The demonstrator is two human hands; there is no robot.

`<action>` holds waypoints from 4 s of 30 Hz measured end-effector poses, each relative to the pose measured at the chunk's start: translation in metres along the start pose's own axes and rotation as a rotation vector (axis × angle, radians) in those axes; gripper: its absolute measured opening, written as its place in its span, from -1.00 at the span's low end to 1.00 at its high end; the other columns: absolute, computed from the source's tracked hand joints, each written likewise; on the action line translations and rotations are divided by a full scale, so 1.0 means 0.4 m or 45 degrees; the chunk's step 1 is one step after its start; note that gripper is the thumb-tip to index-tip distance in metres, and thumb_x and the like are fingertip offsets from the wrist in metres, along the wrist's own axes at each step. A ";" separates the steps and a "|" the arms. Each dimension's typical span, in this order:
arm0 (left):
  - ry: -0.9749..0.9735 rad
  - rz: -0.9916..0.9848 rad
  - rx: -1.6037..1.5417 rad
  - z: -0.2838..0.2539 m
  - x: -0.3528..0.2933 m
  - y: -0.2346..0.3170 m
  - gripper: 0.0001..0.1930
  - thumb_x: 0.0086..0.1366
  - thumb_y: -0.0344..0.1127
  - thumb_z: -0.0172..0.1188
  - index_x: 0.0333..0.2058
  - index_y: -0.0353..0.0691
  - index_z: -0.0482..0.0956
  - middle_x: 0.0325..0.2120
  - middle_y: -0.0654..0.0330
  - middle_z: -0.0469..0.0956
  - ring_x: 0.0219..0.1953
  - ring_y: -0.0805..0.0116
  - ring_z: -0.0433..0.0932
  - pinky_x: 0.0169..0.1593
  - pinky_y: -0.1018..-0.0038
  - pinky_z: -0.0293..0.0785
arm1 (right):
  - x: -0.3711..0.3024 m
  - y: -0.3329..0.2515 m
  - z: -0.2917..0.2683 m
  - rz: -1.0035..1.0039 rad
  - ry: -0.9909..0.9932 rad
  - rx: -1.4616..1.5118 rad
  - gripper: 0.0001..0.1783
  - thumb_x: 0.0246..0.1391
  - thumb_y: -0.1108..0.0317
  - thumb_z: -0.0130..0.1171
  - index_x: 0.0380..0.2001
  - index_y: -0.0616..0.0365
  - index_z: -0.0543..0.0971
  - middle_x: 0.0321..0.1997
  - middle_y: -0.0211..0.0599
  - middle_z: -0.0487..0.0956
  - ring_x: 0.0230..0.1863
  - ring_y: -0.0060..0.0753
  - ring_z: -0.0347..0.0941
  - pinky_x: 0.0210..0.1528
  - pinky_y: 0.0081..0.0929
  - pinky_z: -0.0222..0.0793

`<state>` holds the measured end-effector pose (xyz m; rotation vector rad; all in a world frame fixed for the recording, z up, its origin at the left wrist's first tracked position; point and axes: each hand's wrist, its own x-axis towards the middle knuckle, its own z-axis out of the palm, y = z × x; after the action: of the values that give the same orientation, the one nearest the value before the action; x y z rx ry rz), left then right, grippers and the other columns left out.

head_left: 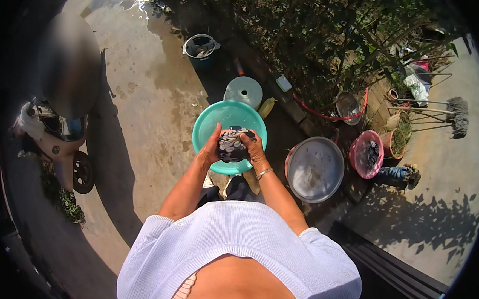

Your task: The person washes a floral-patterned garment by hand in a pink basin, rinses it in a green basin, and hangs it on a clothesline using a blue hanger. The person repeats this process for a second floral-patterned garment. The task involves scrubbing, wringing, and hanging the clothes outdoors.

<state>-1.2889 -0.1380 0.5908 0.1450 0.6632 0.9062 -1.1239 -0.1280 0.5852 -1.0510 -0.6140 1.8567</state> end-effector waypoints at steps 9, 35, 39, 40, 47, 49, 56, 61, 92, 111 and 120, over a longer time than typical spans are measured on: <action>0.115 0.123 -0.240 -0.027 -0.043 -0.006 -0.32 0.22 0.25 -0.05 0.20 -0.01 0.15 0.03 0.08 0.37 0.00 0.16 0.45 -0.03 0.14 0.47 | -0.092 -0.048 0.212 -1.282 -0.101 -1.263 -0.62 -0.29 0.21 0.40 -0.49 0.13 0.42 -0.46 -0.18 0.39 -0.34 -0.04 0.34 -0.20 -0.18 0.28; 0.576 1.240 1.418 0.214 0.043 0.072 -0.82 -0.03 -0.29 0.18 -0.61 -0.30 0.47 -0.66 -0.02 0.47 -0.58 0.10 0.49 -0.47 0.32 0.39 | -0.003 -0.093 0.132 0.012 0.103 0.385 -0.63 0.13 0.15 -0.08 -0.14 0.19 0.46 -0.18 -0.28 0.52 -0.20 -0.34 0.49 -0.14 -0.40 0.45; 0.277 1.242 1.573 0.216 0.028 0.134 -0.81 -0.06 -0.27 0.15 -0.61 -0.29 0.43 -0.61 -0.01 0.46 -0.50 -0.04 0.47 -0.43 0.22 0.40 | -0.003 -0.092 0.156 0.022 -0.038 0.448 -0.59 0.15 0.06 -0.16 -0.14 0.14 0.44 -0.17 -0.25 0.49 -0.18 -0.30 0.48 -0.15 -0.29 0.46; 0.156 1.188 1.603 0.216 0.016 0.152 -0.81 -0.08 -0.27 0.14 -0.59 -0.28 0.43 -0.59 0.00 0.45 -0.48 -0.05 0.46 -0.42 0.22 0.39 | -0.014 -0.103 0.180 0.002 -0.040 0.418 -0.60 0.15 0.05 -0.15 -0.16 0.13 0.44 -0.19 -0.26 0.49 -0.18 -0.30 0.48 -0.16 -0.28 0.46; -0.464 0.957 1.934 0.119 -0.014 0.362 -0.59 0.03 0.02 0.18 -0.48 -0.28 0.42 -0.49 -0.03 0.49 -0.39 -0.09 0.48 -0.34 0.16 0.42 | 0.054 -0.051 0.284 0.113 0.294 0.452 -0.59 0.07 0.00 -0.09 -0.20 0.07 0.48 -0.20 -0.30 0.53 -0.25 -0.19 0.51 -0.19 -0.25 0.46; -0.633 0.996 2.262 0.061 -0.058 0.454 -0.47 0.03 0.06 0.25 -0.15 -0.18 0.37 -0.17 0.01 0.40 -0.23 -0.09 0.46 -0.21 0.16 0.43 | 0.068 -0.032 0.352 -0.063 0.454 0.273 -0.53 0.05 0.04 -0.10 -0.10 0.16 0.47 -0.07 -0.23 0.50 -0.11 -0.16 0.45 -0.08 -0.25 0.40; -0.316 0.997 2.147 -0.188 -0.224 0.856 -0.45 0.00 -0.04 0.31 -0.07 -0.17 0.41 0.01 -0.03 0.28 -0.13 -0.07 0.45 -0.12 0.16 0.43 | 0.207 -0.070 0.464 -0.447 0.680 0.349 -0.53 0.01 0.01 0.08 -0.13 0.12 0.52 -0.05 -0.30 0.52 -0.05 -0.23 0.45 0.04 -0.23 0.35; -0.322 1.168 1.988 -0.305 -0.193 1.094 -0.56 0.04 -0.02 0.28 -0.21 -0.22 0.51 -0.25 0.03 0.46 -0.23 0.03 0.47 -0.17 0.24 0.43 | 0.343 -0.086 0.546 -0.701 0.985 0.219 -0.39 0.00 -0.01 0.11 0.06 0.12 0.40 0.13 -0.32 0.36 0.11 -0.31 0.30 0.18 -0.22 0.16; 0.481 1.393 0.463 -1.255 0.071 3.600 -0.47 0.05 -0.39 0.14 0.07 -0.19 0.37 -0.10 0.19 0.43 -0.11 0.42 0.45 -0.03 0.50 0.42 | 2.803 0.082 2.934 -0.093 -0.673 -0.796 -0.83 0.05 0.33 0.13 -0.29 0.12 0.45 -0.45 -0.48 0.50 -0.48 -0.67 0.41 -0.51 -0.64 0.42; 0.790 1.492 0.709 -1.857 0.547 5.148 -0.89 0.18 -0.43 0.17 -0.30 -0.18 0.61 -0.08 0.15 0.49 -0.03 0.34 0.44 -0.05 0.39 0.44 | 4.441 -0.227 3.923 0.015 -0.845 0.327 -0.67 0.25 0.24 -0.28 -0.25 0.17 0.46 -0.34 -0.28 0.53 -0.35 -0.30 0.48 -0.26 -0.28 0.46; 0.671 1.534 0.509 -2.064 0.763 5.893 -0.88 0.22 -0.45 0.11 -0.28 -0.25 0.59 -0.32 0.28 0.56 -0.24 0.45 0.50 -0.13 0.53 0.41 | 4.960 -0.368 4.503 -0.273 -1.196 0.231 -0.84 0.22 0.36 -0.07 -0.22 0.13 0.48 -0.31 -0.29 0.58 -0.32 -0.40 0.54 -0.30 -0.47 0.51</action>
<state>-3.2491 1.4356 0.7013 0.7322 1.2825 1.9930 -3.0840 1.6919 0.8044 0.0713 -1.0087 2.0997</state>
